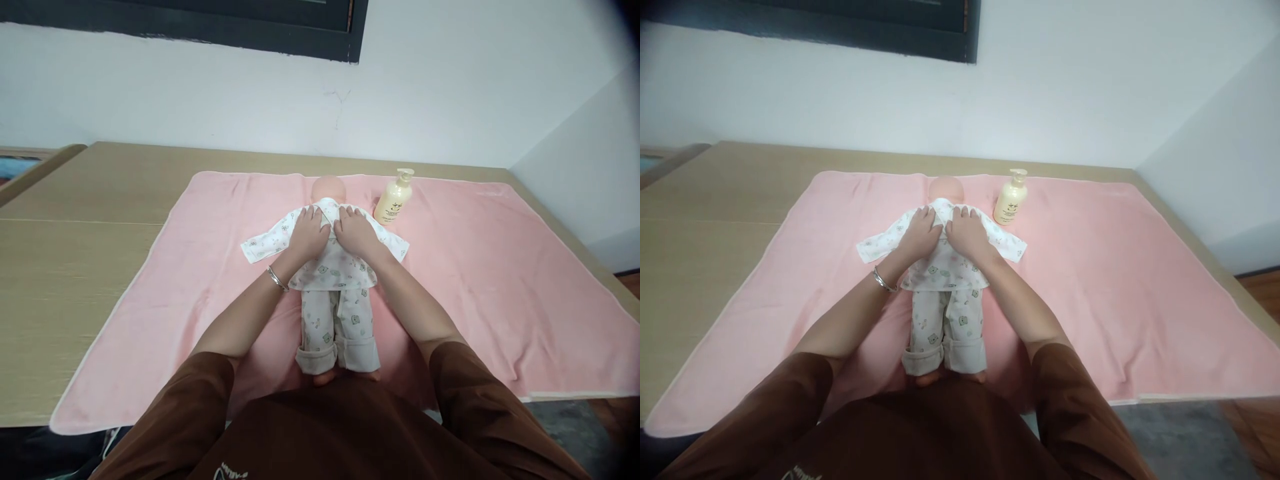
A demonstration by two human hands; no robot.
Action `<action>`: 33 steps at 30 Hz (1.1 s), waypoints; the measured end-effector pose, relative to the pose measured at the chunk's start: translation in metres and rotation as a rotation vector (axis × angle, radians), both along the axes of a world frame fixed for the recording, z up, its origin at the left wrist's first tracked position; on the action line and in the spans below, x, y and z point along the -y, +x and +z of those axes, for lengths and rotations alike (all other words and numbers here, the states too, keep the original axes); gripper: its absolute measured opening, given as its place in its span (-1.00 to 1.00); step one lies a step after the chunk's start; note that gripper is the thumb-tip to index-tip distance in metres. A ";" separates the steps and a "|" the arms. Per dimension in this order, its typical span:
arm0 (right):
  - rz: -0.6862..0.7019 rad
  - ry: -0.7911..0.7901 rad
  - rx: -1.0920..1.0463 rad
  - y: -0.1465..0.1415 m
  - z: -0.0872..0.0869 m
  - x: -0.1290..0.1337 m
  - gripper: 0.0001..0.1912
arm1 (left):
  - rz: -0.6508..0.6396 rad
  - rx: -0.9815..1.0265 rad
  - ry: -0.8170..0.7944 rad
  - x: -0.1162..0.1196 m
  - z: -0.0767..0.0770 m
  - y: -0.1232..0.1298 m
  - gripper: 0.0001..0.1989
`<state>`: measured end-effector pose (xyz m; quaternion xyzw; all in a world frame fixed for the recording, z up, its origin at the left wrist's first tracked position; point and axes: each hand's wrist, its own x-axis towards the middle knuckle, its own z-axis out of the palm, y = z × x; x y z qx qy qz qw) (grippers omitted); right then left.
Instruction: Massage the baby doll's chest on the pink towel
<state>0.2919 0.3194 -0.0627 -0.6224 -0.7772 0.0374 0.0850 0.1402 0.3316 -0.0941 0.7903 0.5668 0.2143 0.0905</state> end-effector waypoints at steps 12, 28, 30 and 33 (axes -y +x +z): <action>0.017 -0.027 -0.113 0.006 0.001 -0.017 -0.48 | -0.082 -0.081 0.126 0.020 -0.003 0.007 -0.41; -0.024 0.020 -0.095 -0.004 -0.012 -0.011 -0.36 | -0.029 0.005 0.061 0.000 -0.009 -0.005 -0.46; -0.020 0.017 -0.074 -0.005 -0.010 -0.008 -0.36 | -0.010 -0.024 0.036 0.001 -0.004 -0.004 -0.43; -0.008 0.049 -0.024 -0.010 -0.007 0.003 -0.38 | 0.030 -0.052 -0.009 0.001 0.004 -0.003 -0.38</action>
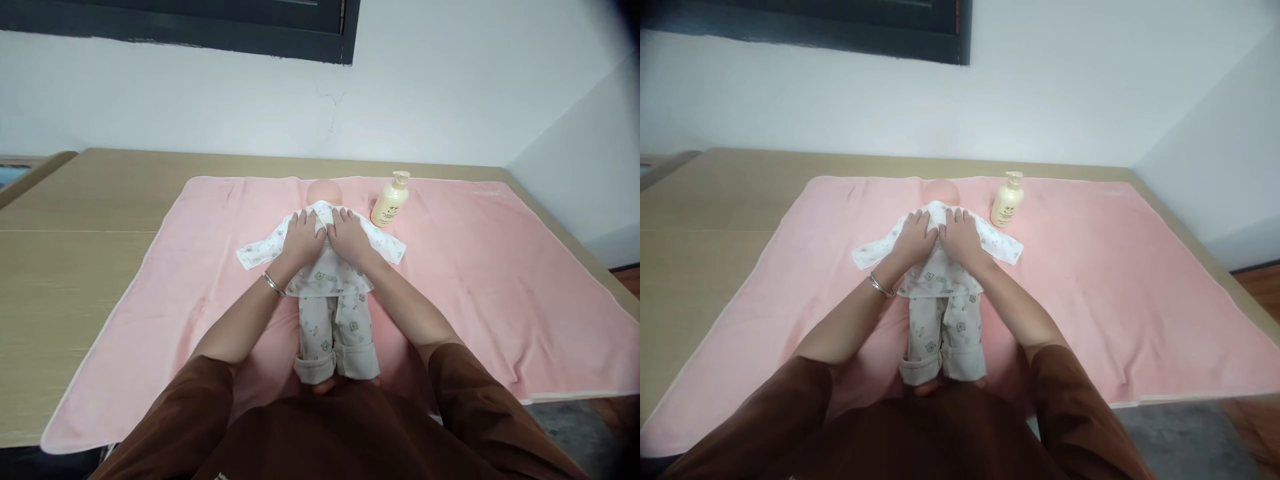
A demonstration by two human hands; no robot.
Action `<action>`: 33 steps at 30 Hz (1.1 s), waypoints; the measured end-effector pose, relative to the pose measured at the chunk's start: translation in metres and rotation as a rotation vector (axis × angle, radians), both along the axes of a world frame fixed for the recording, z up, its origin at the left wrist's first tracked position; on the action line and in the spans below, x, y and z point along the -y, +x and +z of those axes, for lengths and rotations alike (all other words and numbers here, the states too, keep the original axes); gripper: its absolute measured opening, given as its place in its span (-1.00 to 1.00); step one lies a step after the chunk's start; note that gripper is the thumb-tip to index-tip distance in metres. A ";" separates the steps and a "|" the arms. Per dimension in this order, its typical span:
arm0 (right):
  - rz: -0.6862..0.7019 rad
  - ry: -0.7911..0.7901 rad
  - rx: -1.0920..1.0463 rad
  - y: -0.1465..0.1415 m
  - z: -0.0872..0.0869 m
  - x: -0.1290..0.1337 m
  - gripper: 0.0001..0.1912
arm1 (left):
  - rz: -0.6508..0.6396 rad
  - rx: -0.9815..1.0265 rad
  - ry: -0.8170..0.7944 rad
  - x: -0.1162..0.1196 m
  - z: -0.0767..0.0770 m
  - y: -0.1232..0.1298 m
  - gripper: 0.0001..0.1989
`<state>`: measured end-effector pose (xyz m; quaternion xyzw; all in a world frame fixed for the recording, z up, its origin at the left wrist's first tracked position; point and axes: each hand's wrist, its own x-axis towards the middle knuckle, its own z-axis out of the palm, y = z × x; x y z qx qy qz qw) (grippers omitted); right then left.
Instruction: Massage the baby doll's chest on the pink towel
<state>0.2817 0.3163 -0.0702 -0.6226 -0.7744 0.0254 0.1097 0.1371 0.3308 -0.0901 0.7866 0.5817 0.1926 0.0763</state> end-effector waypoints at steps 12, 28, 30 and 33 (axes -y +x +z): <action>0.034 -0.016 -0.029 0.004 0.011 0.010 -0.49 | -0.040 -0.038 0.038 0.012 -0.007 0.006 -0.37; 0.006 0.056 0.003 0.000 0.001 -0.003 -0.42 | -0.023 -0.110 -0.100 0.032 0.024 0.010 -0.35; 0.011 0.058 0.014 0.000 0.001 -0.002 -0.43 | -0.013 -0.110 -0.103 0.034 0.022 0.010 -0.35; 0.012 0.047 0.019 0.001 0.002 -0.002 -0.40 | -0.011 -0.112 -0.069 0.036 0.018 0.011 -0.35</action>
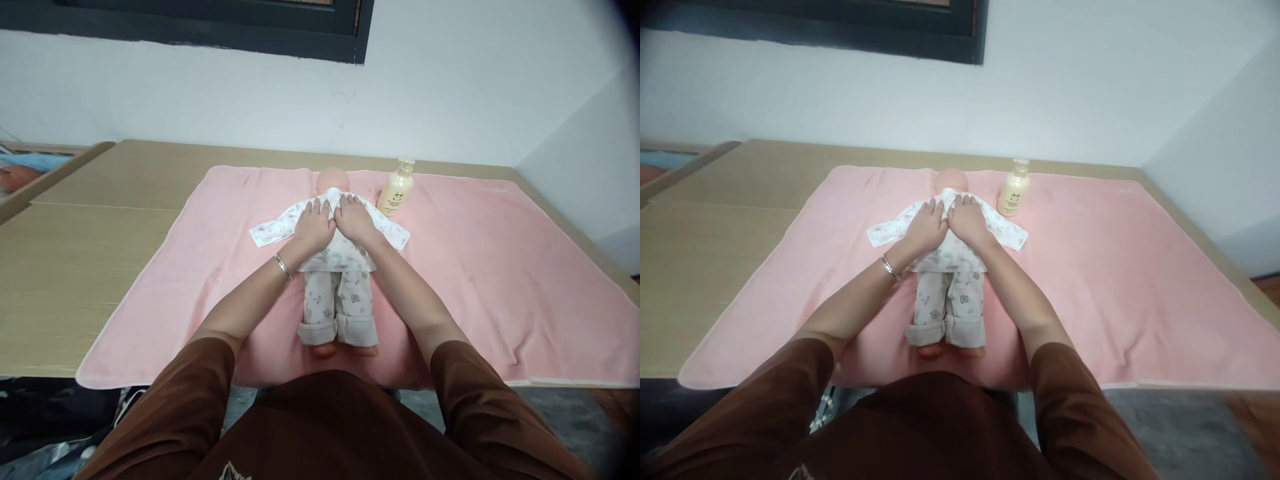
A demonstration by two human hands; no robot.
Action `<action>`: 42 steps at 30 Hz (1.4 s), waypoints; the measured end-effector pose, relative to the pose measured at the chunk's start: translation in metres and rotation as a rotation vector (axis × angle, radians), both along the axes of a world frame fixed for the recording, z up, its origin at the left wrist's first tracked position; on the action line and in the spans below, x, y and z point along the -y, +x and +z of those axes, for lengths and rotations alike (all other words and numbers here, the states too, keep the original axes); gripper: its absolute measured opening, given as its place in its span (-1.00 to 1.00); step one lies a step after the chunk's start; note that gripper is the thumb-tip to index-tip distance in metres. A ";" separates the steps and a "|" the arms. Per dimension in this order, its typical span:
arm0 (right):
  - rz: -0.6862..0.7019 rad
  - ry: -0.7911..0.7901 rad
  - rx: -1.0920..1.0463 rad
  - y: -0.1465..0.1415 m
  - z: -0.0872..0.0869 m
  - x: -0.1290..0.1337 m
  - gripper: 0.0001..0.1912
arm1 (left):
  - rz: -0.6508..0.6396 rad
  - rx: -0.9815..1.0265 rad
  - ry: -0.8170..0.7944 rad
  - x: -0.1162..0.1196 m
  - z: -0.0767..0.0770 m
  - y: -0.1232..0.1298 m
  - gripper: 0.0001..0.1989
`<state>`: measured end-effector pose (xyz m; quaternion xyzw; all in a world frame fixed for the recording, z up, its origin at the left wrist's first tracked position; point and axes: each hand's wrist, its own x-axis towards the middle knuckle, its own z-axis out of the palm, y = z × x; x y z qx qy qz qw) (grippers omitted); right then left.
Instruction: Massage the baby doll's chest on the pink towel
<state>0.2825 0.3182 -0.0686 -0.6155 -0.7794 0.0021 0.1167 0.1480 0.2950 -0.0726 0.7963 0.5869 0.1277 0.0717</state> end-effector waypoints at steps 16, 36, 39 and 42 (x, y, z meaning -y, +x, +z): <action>0.124 -0.006 0.037 -0.003 -0.003 0.006 -0.40 | 0.044 -0.078 0.059 0.009 0.003 -0.003 -0.39; 0.074 -0.006 0.012 -0.008 -0.003 0.012 -0.38 | -0.051 -0.058 0.066 -0.014 -0.014 -0.014 -0.39; 0.040 -0.041 -0.001 -0.011 0.005 0.019 -0.37 | -0.058 0.003 0.042 -0.025 -0.018 -0.017 -0.40; 0.047 -0.077 0.000 -0.012 0.013 0.029 -0.39 | -0.022 0.072 0.012 -0.035 -0.020 -0.018 -0.37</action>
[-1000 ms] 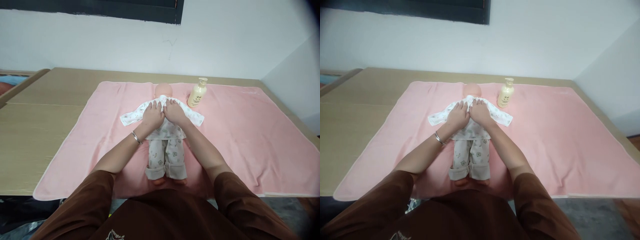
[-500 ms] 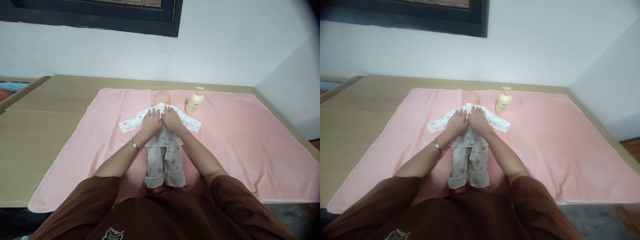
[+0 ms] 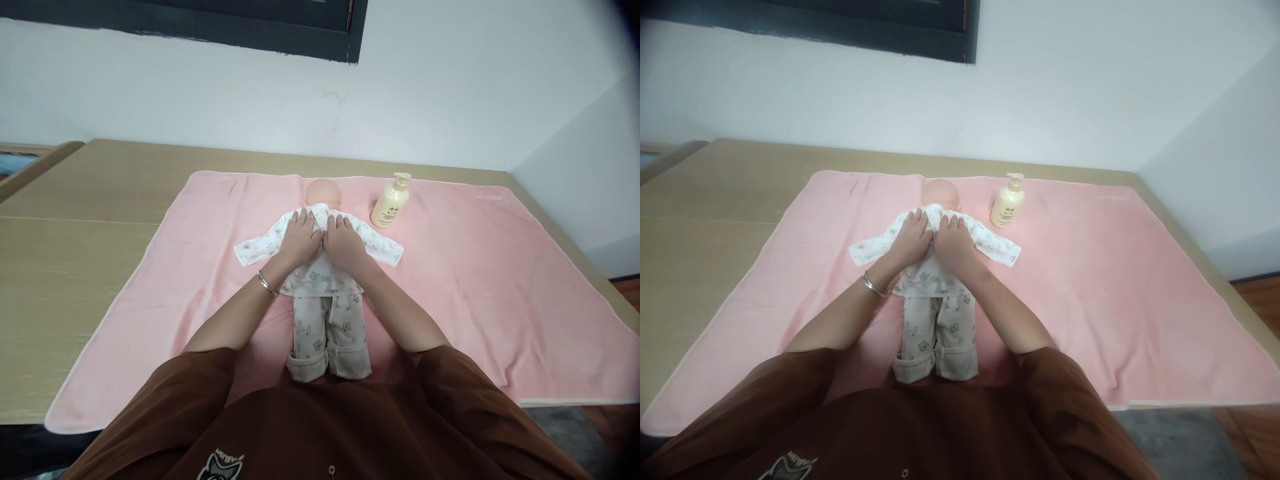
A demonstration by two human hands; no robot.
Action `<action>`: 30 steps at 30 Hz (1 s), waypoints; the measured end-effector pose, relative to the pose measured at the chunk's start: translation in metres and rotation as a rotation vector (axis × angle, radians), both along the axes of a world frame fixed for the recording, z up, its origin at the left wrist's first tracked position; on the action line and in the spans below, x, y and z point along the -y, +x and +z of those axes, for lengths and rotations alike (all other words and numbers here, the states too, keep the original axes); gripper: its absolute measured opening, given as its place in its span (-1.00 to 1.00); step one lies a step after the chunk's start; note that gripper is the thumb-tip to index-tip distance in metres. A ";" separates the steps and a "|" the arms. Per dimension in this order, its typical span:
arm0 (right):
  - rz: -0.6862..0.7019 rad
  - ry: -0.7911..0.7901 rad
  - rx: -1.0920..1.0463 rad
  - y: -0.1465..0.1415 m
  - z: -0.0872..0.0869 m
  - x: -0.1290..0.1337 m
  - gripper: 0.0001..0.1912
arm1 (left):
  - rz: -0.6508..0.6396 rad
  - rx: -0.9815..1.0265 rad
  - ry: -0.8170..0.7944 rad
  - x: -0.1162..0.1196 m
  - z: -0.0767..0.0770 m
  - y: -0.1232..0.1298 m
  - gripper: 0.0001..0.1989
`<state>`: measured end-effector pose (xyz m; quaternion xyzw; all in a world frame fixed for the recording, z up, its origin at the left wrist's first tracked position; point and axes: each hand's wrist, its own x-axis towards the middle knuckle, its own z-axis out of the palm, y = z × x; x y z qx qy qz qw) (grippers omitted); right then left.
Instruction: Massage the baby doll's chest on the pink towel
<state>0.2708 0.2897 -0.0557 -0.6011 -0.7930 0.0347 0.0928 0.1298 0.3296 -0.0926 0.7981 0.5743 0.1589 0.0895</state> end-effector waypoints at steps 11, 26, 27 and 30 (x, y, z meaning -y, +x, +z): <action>0.013 -0.079 -0.088 0.020 -0.009 -0.032 -0.36 | 0.110 0.019 0.094 0.029 0.007 0.023 -0.37; 0.006 0.008 -0.013 0.008 0.000 -0.004 -0.41 | 0.047 0.037 0.063 0.013 0.014 0.011 -0.46; 0.013 0.001 -0.036 0.012 -0.001 -0.009 -0.41 | 0.053 0.027 0.074 0.017 0.014 0.013 -0.45; -0.014 0.020 -0.121 0.026 -0.005 -0.026 -0.42 | 0.002 -0.019 0.066 0.025 0.022 0.013 -0.48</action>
